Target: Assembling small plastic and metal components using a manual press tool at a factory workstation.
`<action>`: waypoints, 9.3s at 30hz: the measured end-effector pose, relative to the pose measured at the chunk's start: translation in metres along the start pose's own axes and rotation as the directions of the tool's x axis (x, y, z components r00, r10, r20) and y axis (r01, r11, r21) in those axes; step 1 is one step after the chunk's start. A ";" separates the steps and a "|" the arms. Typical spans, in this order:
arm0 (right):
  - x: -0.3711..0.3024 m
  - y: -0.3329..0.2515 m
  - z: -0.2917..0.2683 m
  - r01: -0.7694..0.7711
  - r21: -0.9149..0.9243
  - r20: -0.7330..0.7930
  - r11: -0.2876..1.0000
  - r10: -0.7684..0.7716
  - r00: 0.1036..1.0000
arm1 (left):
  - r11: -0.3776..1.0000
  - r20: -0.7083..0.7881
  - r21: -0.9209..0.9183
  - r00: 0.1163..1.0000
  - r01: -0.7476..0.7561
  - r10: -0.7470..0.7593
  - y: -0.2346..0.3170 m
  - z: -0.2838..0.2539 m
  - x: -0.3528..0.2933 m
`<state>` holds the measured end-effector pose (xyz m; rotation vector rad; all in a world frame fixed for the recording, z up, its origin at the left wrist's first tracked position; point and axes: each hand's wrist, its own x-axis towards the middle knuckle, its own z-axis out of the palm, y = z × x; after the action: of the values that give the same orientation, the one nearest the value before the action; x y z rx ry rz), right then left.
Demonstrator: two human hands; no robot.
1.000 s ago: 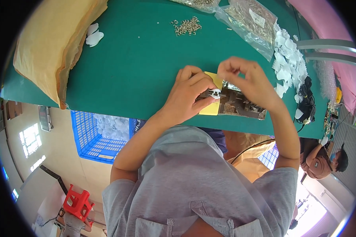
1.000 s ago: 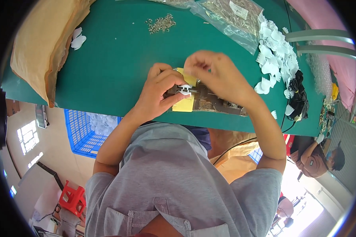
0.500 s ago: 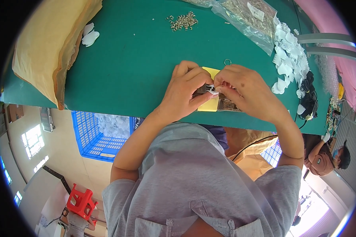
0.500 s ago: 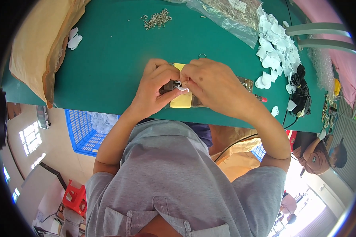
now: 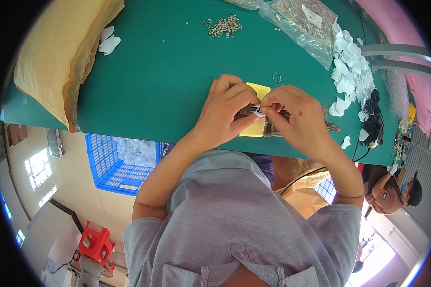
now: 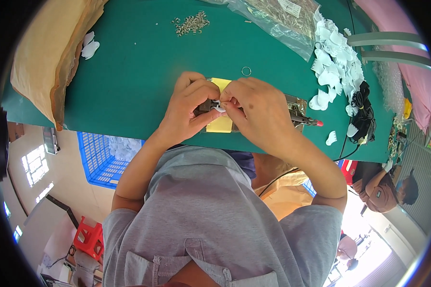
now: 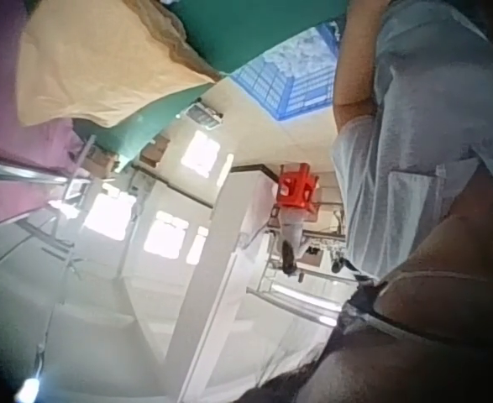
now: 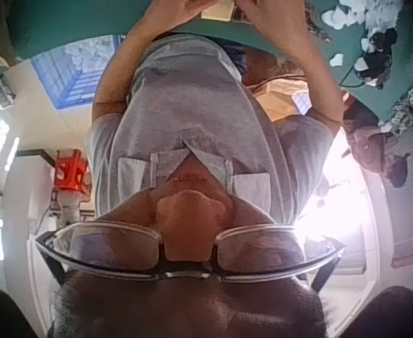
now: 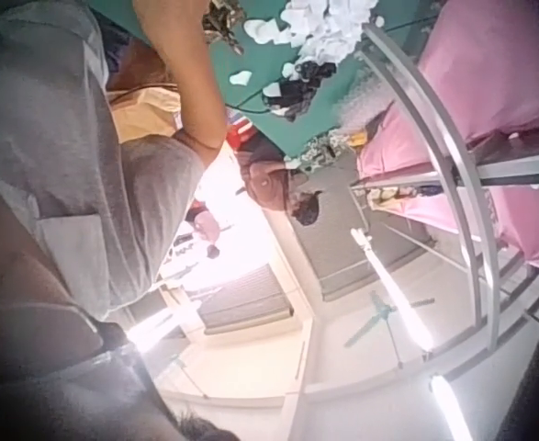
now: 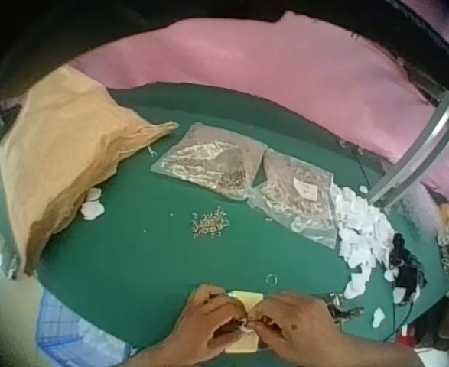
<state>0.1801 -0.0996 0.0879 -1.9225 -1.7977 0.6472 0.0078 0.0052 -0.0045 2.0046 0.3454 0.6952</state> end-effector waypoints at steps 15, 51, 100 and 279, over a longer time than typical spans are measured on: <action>0.031 -0.013 -0.022 -0.162 -0.113 0.256 0.980 0.186 0.949 | 0.983 -0.040 -0.169 0.996 0.074 -0.082 0.004 0.008 0.005; -0.011 0.011 0.031 0.153 0.016 -0.332 0.988 -0.139 0.933 | 0.976 -0.046 -0.175 0.989 0.127 -0.137 0.003 0.008 0.003; -0.015 0.016 0.044 0.259 -0.032 -0.445 0.965 -0.246 0.861 | 0.989 -0.149 -0.141 0.986 0.052 -0.073 0.008 0.002 -0.013; 0.016 0.024 -0.004 -0.332 0.457 0.232 0.825 0.250 0.940 | 0.992 -0.056 -0.092 0.995 0.082 -0.087 0.008 0.003 0.000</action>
<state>0.2030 -0.0855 0.0760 -1.8287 -1.2511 1.2667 0.0095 -0.0010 0.0008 1.8766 0.4250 0.7059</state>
